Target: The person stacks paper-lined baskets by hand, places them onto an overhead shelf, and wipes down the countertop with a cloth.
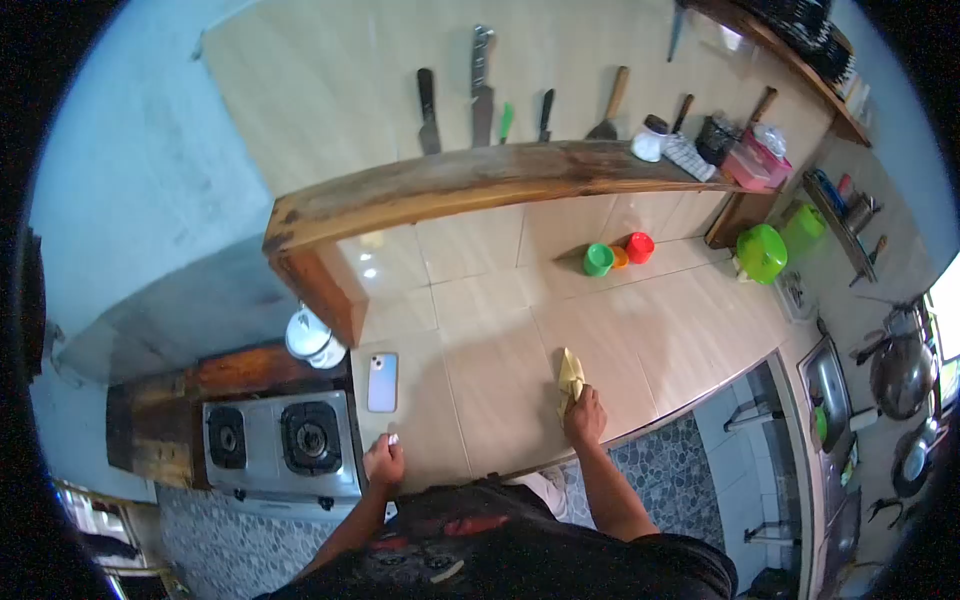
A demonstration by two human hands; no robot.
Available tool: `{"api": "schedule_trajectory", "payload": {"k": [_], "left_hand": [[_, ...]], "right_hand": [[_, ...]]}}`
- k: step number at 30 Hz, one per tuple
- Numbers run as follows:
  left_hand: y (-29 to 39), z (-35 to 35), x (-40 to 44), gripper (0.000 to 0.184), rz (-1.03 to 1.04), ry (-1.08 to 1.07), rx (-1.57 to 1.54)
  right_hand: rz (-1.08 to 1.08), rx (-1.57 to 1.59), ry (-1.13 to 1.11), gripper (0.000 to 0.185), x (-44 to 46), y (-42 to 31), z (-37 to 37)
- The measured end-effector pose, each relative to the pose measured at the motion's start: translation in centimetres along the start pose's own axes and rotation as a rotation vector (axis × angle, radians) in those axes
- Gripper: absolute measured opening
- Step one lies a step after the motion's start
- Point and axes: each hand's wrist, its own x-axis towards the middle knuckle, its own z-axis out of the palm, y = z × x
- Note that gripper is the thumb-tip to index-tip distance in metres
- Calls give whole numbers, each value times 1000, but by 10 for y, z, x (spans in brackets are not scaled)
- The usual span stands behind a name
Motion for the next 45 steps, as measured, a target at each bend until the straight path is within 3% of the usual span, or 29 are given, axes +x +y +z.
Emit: {"api": "schedule_trajectory", "payload": {"k": [3, 7, 8, 9, 10, 11, 12, 13, 15, 16, 19, 20, 22, 23, 25, 29, 33, 35, 38, 39, 41, 43, 45], "left_hand": [[0, -2, -4, 14, -24, -67, 28], [2, -1, -5, 18, -87, -90, 68], [1, 1, -6, 19, -94, -79, 70], [-1, 4, -7, 19, -98, -68, 71], [1, 3, -7, 20, -189, -117, 79], [1, 5, -7, 21, -275, -171, 87], [-12, 15, -12, 22, -396, -114, -39], [-17, 30, -12, 23, -513, -64, -169], [5, 31, 5, 23, -579, -75, 135], [22, 44, 13, 23, -535, -90, 117], [77, 69, 22, 20, -285, -167, -46], [99, 88, 23, 19, -285, -237, -161], [185, 99, 33, 18, -130, -407, 19], [212, 115, 34, 17, -25, -416, -41], [259, 152, 37, 15, 154, -471, -117], [351, 199, 47, 15, 382, -579, -223], [392, 216, 54, 17, 491, -573, -126], [390, 215, 56, 17, 536, -596, -75], [363, 222, 58, 15, 638, -591, -197], [352, 220, 59, 15, 663, -620, -192], [330, 222, 54, 13, 710, -654, -219], [326, 222, 52, 13, 748, -671, -267], [327, 211, 46, 13, 788, -641, -210]], "right_hand": [[18, 8, 15, 22, -5, 1, 4], [362, 216, -117, 30, 1, -28, 3], [274, 281, -124, 33, -7, -22, 25], [121, 184, -300, 35, -17, -24, 41], [-92, 111, -456, 35, -31, -26, 66], [-317, 46, -454, 31, -58, -38, 78], [-479, 122, -668, 31, -73, -69, 19], [-724, 208, -739, 38, -95, -49, 99], [-1054, 280, -620, 29, -107, -50, 70], [-1081, 112, -720, 30, -94, -46, 52], [-1001, 43, -530, 46, -51, -4, 12], [-720, -35, -589, 48, -35, 19, 31], [-497, 74, -386, 45, -1, 71, -18], [-324, 7, -388, 39, 20, 116, -10], [-97, 43, -149, 37, 42, 170, -72], [151, -27, 189, 27, 70, 258, -122], [508, 71, 139, 22, 91, 265, -131], [398, 208, 112, 23, 75, 230, -133], [161, 231, -338, 25, 32, 173, -87], [-31, 188, -489, 27, 9, 157, -61], [-30, 278, -271, 33, -46, 133, -8], [-167, 355, -98, 28, -91, 122, -52], [13, 266, -145, 26, -100, 151, -67]]}}
